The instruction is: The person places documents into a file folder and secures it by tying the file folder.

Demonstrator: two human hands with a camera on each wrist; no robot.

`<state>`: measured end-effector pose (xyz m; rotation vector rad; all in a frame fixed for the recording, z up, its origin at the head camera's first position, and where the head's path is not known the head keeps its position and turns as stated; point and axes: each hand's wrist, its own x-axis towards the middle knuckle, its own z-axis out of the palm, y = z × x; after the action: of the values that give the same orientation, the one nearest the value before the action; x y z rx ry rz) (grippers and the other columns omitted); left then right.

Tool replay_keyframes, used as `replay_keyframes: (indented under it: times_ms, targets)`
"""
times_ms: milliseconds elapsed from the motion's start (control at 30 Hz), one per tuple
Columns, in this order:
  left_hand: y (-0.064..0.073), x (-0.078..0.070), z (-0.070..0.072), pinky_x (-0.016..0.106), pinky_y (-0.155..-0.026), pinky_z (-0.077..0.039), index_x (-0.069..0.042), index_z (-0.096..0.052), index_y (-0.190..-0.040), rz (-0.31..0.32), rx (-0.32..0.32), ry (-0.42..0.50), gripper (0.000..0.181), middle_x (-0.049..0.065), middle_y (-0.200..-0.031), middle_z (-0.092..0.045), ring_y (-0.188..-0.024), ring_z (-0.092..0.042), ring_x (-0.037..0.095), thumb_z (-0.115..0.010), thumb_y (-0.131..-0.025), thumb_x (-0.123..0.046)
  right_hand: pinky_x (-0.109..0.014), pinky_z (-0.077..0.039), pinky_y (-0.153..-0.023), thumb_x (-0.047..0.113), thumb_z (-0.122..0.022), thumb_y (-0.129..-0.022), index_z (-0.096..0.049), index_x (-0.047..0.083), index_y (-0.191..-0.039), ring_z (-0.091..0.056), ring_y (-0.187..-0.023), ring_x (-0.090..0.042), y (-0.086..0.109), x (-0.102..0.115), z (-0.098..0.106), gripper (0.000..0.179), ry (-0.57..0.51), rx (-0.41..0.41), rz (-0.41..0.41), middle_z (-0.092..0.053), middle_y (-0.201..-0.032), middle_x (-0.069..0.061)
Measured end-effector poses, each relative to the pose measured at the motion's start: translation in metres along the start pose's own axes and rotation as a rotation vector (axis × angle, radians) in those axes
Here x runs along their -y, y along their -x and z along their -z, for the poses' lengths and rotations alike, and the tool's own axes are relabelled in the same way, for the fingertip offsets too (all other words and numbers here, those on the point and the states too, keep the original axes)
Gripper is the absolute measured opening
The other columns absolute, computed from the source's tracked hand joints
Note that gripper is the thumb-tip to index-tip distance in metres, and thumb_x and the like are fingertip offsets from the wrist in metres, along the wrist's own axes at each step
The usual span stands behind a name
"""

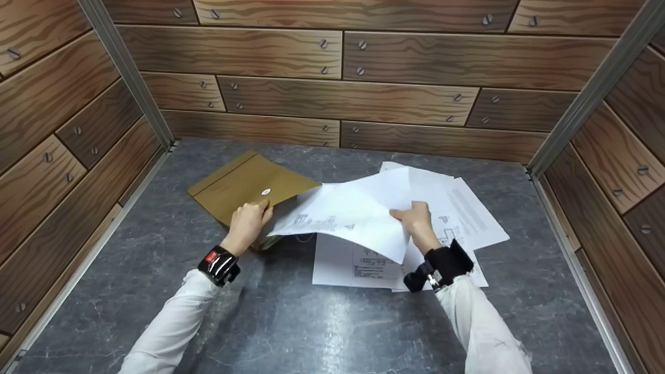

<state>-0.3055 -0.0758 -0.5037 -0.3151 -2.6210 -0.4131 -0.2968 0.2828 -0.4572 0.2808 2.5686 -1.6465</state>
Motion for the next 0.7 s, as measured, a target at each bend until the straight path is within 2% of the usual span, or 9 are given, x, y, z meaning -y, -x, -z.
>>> replay_keyframes:
  times_ms: [133,267,367,467,567,700]
  targets:
    - [0.000,-0.005,-0.001,0.041,-0.047,-0.047,-0.003,-0.054,-0.071,0.011,-0.019,-0.014,0.020,0.012,-0.065,-0.059,-0.057,-0.060,0.034,-0.057,-0.084,-0.018,-0.032,-0.046,-0.080,0.008,-0.059,-0.085,-0.035,-0.021,-0.122,-0.055,-0.097,-0.033,0.003,0.000,-0.015,0.052,-0.034,-0.020,-0.014,-0.043,-0.120,-0.035]
    - [-0.002,-0.009,-0.003,0.041,-0.046,-0.047,-0.002,-0.055,-0.072,0.001,-0.037,-0.054,0.019,0.011,-0.065,-0.059,-0.056,-0.060,0.033,-0.056,-0.084,-0.017,-0.040,-0.034,-0.094,0.007,-0.057,-0.086,-0.028,-0.022,-0.126,-0.039,-0.116,-0.042,0.006,0.003,-0.031,0.058,-0.058,-0.051,-0.010,-0.034,-0.128,-0.036]
    - [-0.001,-0.011,-0.005,0.040,-0.046,-0.046,-0.002,-0.056,-0.073,-0.021,-0.044,-0.076,0.016,0.011,-0.066,-0.059,-0.056,-0.060,0.032,-0.056,-0.083,-0.015,-0.043,-0.031,-0.096,0.007,-0.056,-0.086,-0.030,-0.021,-0.126,-0.037,-0.117,-0.043,0.008,0.005,-0.042,0.055,-0.048,-0.061,0.031,-0.035,-0.127,-0.036]
    - [-0.001,-0.012,-0.007,0.040,-0.046,-0.046,-0.002,-0.056,-0.074,-0.033,-0.043,-0.081,0.016,0.011,-0.066,-0.059,-0.055,-0.060,0.032,-0.056,-0.083,-0.015,-0.043,-0.037,-0.092,0.006,-0.054,-0.088,-0.038,-0.019,-0.123,-0.046,-0.109,-0.041,0.009,0.007,-0.054,0.046,-0.044,-0.057,0.068,-0.045,-0.119,-0.034]
    - [0.000,-0.014,-0.007,0.040,-0.046,-0.046,-0.003,-0.056,-0.075,-0.041,-0.040,-0.084,0.016,0.010,-0.066,-0.059,-0.055,-0.059,0.032,-0.056,-0.084,-0.016,-0.041,-0.038,-0.091,0.005,-0.051,-0.089,-0.040,-0.017,-0.123,-0.048,-0.107,-0.038,0.011,0.007,-0.066,0.042,-0.055,-0.046,0.065,-0.048,-0.117,-0.032]
    - [0.000,-0.018,-0.008,0.039,-0.044,-0.045,-0.003,-0.056,-0.074,-0.054,-0.061,-0.122,0.016,0.010,-0.064,-0.059,-0.053,-0.059,0.030,-0.056,-0.083,-0.016,-0.040,-0.035,-0.094,0.004,-0.049,-0.090,-0.038,-0.015,-0.125,-0.045,-0.111,-0.036,0.013,0.012,-0.084,0.041,-0.075,-0.035,0.080,-0.047,-0.120,-0.029]
